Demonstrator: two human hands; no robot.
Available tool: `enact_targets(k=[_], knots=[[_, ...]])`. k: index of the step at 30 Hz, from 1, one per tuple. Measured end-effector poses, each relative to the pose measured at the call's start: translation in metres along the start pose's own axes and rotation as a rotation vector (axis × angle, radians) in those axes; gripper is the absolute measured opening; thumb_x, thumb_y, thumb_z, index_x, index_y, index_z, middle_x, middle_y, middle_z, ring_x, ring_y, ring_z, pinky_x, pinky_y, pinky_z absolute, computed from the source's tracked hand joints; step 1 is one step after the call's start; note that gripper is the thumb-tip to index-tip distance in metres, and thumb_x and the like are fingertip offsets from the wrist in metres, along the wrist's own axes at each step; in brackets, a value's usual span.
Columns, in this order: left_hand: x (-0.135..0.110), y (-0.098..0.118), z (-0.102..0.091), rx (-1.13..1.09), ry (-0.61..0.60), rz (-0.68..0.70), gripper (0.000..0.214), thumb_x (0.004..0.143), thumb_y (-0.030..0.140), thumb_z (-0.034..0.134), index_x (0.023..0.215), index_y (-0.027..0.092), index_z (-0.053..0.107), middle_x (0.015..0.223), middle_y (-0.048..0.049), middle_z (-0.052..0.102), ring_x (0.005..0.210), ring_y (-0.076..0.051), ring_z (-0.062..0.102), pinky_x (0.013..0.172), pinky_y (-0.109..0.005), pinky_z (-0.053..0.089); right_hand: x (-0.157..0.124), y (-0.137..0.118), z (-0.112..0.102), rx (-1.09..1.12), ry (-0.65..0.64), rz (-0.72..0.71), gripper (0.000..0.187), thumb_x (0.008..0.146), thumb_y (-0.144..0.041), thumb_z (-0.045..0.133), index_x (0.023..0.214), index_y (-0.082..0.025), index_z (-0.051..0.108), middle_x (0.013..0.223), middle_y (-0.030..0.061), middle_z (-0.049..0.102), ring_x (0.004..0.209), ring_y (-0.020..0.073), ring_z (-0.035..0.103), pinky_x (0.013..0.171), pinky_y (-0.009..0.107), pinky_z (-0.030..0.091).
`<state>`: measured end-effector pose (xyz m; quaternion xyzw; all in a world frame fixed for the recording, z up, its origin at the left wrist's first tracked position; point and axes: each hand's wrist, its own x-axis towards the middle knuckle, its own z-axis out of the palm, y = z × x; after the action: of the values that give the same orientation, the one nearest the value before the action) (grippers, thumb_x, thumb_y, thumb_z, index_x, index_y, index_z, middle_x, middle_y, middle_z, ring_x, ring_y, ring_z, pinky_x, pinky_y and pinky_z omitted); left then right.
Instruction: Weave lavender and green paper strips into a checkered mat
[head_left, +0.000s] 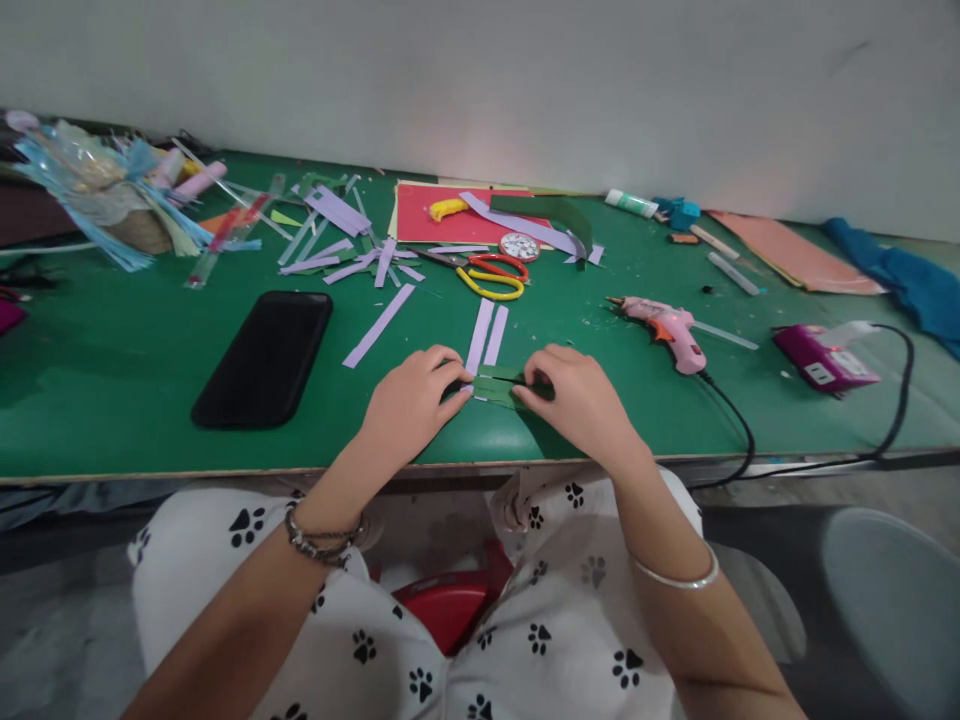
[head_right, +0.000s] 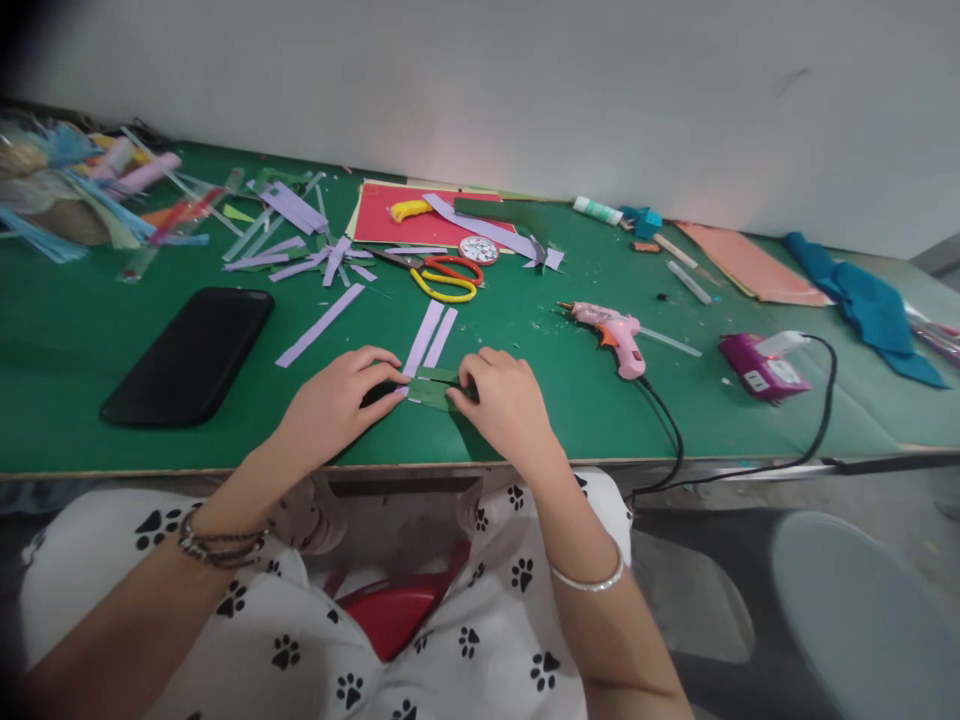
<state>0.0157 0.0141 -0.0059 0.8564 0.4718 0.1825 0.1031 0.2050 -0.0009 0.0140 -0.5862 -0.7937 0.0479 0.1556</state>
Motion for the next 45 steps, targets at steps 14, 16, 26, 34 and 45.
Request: enact_targets(k=[14, 16, 26, 34, 45], knots=[[0.002, -0.003, 0.001, -0.021, -0.037, 0.073, 0.026, 0.089, 0.024, 0.046, 0.110, 0.015, 0.058, 0.119, -0.0053, 0.060, 0.093, -0.023, 0.053, 0.082, -0.036, 0.043, 0.012, -0.013, 0.013, -0.003, -0.072, -0.175, 0.016, 0.081, -0.029, 0.057, 0.091, -0.016, 0.058, 0.098, 0.0083, 0.058, 0.088, 0.0212, 0.049, 0.076, 0.032, 0.038], [0.002, -0.003, 0.002, -0.016, -0.039, 0.072, 0.026, 0.089, 0.024, 0.046, 0.109, 0.015, 0.058, 0.119, -0.0051, 0.060, 0.092, -0.023, 0.053, 0.082, -0.036, 0.043, 0.012, -0.013, 0.013, -0.009, -0.066, -0.171, 0.015, 0.081, -0.027, 0.056, 0.092, -0.016, 0.058, 0.097, 0.0085, 0.059, 0.089, 0.0216, 0.049, 0.076, 0.032, 0.038], [0.001, -0.002, 0.000, -0.003, -0.045, 0.046, 0.025, 0.088, 0.023, 0.046, 0.109, 0.015, 0.056, 0.116, -0.0049, 0.062, 0.089, -0.023, 0.052, 0.077, -0.036, 0.044, 0.003, 0.005, 0.007, 0.107, 0.032, -0.107, 0.021, 0.081, -0.029, 0.056, 0.098, -0.018, 0.055, 0.097, 0.0090, 0.058, 0.092, 0.0234, 0.051, 0.080, 0.036, 0.041], [-0.004, 0.004, 0.000, 0.096, -0.016, 0.068, 0.026, 0.087, 0.023, 0.048, 0.109, 0.014, 0.056, 0.112, -0.0067, 0.063, 0.091, -0.024, 0.053, 0.073, -0.034, 0.045, 0.013, 0.020, 0.011, 0.122, -0.042, -0.117, 0.020, 0.080, -0.024, 0.054, 0.099, -0.020, 0.057, 0.110, 0.0075, 0.060, 0.102, 0.0234, 0.052, 0.090, 0.042, 0.036], [-0.013, 0.009, 0.000, 0.200, 0.034, 0.087, 0.020, 0.085, 0.029, 0.053, 0.100, 0.018, 0.060, 0.097, -0.0056, 0.067, 0.082, -0.022, 0.059, 0.060, -0.031, 0.041, 0.046, 0.010, 0.009, 0.198, -0.194, -0.233, 0.030, 0.082, -0.015, 0.041, 0.106, -0.022, 0.059, 0.113, 0.0047, 0.063, 0.106, 0.0210, 0.053, 0.096, 0.044, 0.031]])
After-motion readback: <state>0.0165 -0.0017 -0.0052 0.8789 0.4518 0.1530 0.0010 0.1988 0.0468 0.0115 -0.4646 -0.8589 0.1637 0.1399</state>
